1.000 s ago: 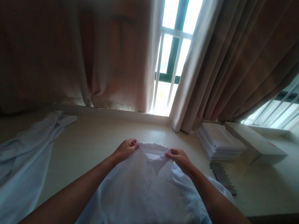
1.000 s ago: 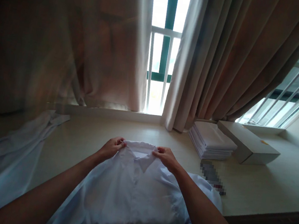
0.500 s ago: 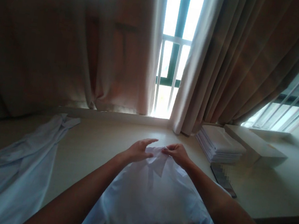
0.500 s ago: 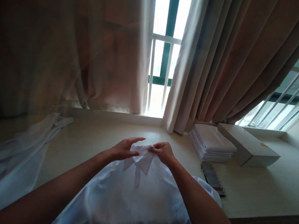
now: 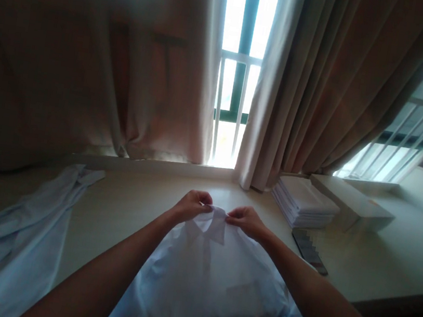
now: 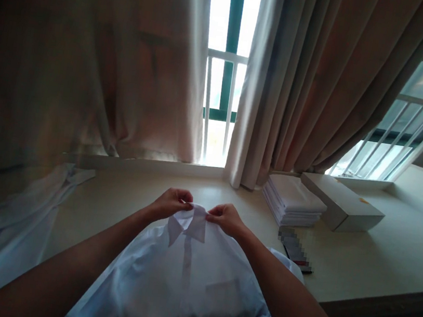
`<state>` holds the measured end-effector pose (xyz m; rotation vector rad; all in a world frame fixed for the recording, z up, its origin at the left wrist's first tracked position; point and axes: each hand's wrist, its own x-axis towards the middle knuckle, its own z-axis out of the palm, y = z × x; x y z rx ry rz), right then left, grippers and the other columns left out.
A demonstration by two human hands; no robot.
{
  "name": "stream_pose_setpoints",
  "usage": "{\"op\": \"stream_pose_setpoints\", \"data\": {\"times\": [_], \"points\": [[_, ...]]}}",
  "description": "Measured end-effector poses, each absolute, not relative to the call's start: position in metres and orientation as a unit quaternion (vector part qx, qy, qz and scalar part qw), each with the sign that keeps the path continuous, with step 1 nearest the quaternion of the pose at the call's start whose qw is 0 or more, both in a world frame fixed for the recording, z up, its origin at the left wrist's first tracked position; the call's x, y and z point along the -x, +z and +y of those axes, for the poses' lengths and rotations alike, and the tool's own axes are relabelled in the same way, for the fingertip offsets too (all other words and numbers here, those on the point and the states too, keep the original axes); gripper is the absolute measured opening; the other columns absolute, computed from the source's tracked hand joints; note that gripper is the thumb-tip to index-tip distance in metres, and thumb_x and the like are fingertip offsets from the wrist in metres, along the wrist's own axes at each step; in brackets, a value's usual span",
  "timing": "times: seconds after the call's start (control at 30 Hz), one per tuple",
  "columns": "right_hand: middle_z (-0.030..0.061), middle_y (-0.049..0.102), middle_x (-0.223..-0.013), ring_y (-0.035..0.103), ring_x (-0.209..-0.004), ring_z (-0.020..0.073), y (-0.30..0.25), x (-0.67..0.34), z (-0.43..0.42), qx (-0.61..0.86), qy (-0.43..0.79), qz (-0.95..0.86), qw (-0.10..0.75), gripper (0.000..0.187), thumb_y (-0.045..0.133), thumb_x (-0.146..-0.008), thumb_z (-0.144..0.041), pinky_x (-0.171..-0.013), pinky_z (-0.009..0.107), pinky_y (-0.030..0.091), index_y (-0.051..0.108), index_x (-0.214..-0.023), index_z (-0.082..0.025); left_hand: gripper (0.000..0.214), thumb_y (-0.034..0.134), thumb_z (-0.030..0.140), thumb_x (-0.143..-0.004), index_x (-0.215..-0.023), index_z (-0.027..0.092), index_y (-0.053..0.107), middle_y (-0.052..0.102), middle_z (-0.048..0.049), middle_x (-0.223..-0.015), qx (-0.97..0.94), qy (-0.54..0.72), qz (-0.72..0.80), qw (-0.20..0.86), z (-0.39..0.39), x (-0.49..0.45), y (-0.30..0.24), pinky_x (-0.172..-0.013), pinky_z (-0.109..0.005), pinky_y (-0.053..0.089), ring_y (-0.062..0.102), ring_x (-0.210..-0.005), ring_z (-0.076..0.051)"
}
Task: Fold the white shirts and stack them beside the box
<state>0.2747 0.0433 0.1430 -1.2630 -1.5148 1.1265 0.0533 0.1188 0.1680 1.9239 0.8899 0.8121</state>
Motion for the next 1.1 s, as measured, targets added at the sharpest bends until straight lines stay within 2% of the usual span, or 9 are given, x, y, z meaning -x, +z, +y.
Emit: {"op": "stream_pose_setpoints", "data": {"times": [0.17,0.3,0.37,0.47,0.53,0.67,0.87,1.03,1.1], "points": [[0.0028,0.072,-0.075,0.062,-0.066,0.0173,0.158,-0.266,0.028,0.524,0.287,-0.677,0.431,0.018,0.071,-0.075,-0.036,-0.063,0.026,0.044,0.075,-0.082,-0.020,0.014,0.069,0.031,-0.067,-0.071,0.018,0.067,0.065,-0.0009,-0.068,-0.761,0.359,0.356,0.405,0.101,-0.047,0.180,-0.063,-0.026,0.042,0.057,-0.065,-0.015],[0.0049,0.071,-0.081,0.063,-0.076,0.0176,0.165,-0.254,-0.006,0.504,0.086,-0.760,0.402,0.013,0.061,-0.086,-0.027,-0.073,0.028,0.043,0.073,-0.086,-0.022,0.022,0.068,0.036,-0.072,-0.089,0.022,0.071,0.070,-0.0041,-0.092,-0.735,0.440,0.396,0.331,0.065,-0.034,0.181,-0.079,-0.030,0.045,0.062,-0.087,-0.021],[0.0058,0.069,-0.080,0.060,-0.077,0.0169,0.161,-0.245,-0.022,0.488,0.007,-0.784,0.384,0.017,0.055,-0.090,-0.023,-0.074,0.028,0.041,0.070,-0.084,-0.020,0.027,0.063,0.044,-0.077,-0.089,0.021,0.071,0.070,-0.0048,-0.091,-0.692,0.456,0.461,0.317,0.044,-0.026,0.174,-0.075,-0.030,0.046,0.062,-0.084,-0.021],[0.0051,0.065,-0.074,0.057,-0.074,0.0161,0.148,-0.231,-0.036,0.473,-0.050,-0.802,0.361,0.022,0.049,-0.093,-0.019,-0.071,0.027,0.039,0.066,-0.078,-0.019,0.042,0.052,0.055,-0.082,-0.073,0.018,0.070,0.069,-0.0045,-0.073,-0.662,0.395,0.504,0.389,0.016,-0.022,0.157,-0.064,-0.029,0.044,0.062,-0.071,-0.021],[0.0044,0.063,-0.071,0.055,-0.072,0.0160,0.138,-0.223,-0.039,0.468,-0.069,-0.810,0.347,0.023,0.048,-0.093,-0.017,-0.069,0.028,0.038,0.063,-0.075,-0.019,0.041,0.056,0.056,-0.079,-0.074,0.018,0.071,0.069,-0.0035,-0.073,-0.657,0.376,0.494,0.427,0.001,-0.026,0.147,-0.063,-0.029,0.044,0.062,-0.070,-0.021],[0.0037,0.061,-0.071,0.053,-0.071,0.0160,0.126,-0.218,-0.042,0.465,-0.077,-0.818,0.331,0.024,0.047,-0.094,-0.017,-0.068,0.029,0.037,0.060,-0.074,-0.019,0.032,0.073,0.045,-0.067,-0.090,0.022,0.070,0.071,-0.0028,-0.092,-0.612,0.454,0.511,0.398,-0.011,-0.036,0.133,-0.073,-0.028,0.048,0.064,-0.083,-0.021],[0.0035,0.064,-0.074,0.057,-0.075,0.0160,0.125,-0.225,-0.046,0.481,-0.021,-0.796,0.367,0.018,0.051,-0.092,-0.017,-0.071,0.027,0.040,0.063,-0.079,-0.020,0.029,0.067,0.047,-0.072,-0.076,0.019,0.071,0.069,-0.0028,-0.073,-0.644,0.403,0.457,0.463,-0.010,-0.039,0.123,-0.066,-0.029,0.047,0.063,-0.075,-0.022],[0.0036,0.067,-0.081,0.060,-0.081,0.0169,0.120,-0.224,-0.051,0.491,0.054,-0.781,0.382,0.008,0.058,-0.087,-0.016,-0.077,0.028,0.043,0.065,-0.088,-0.020,0.028,0.068,0.045,-0.071,-0.079,0.019,0.074,0.072,-0.0044,-0.077,-0.601,0.424,0.468,0.490,-0.017,-0.042,0.115,-0.066,-0.030,0.047,0.064,-0.080,-0.025],[0.0036,0.067,-0.089,0.060,-0.086,0.0176,0.117,-0.223,-0.054,0.495,0.083,-0.771,0.392,0.018,0.063,-0.083,-0.017,-0.081,0.030,0.043,0.064,-0.100,-0.021,0.029,0.069,0.044,-0.069,-0.080,0.018,0.074,0.072,-0.0052,-0.079,-0.579,0.440,0.470,0.501,-0.023,-0.043,0.112,-0.067,-0.030,0.047,0.065,-0.081,-0.024]]}}
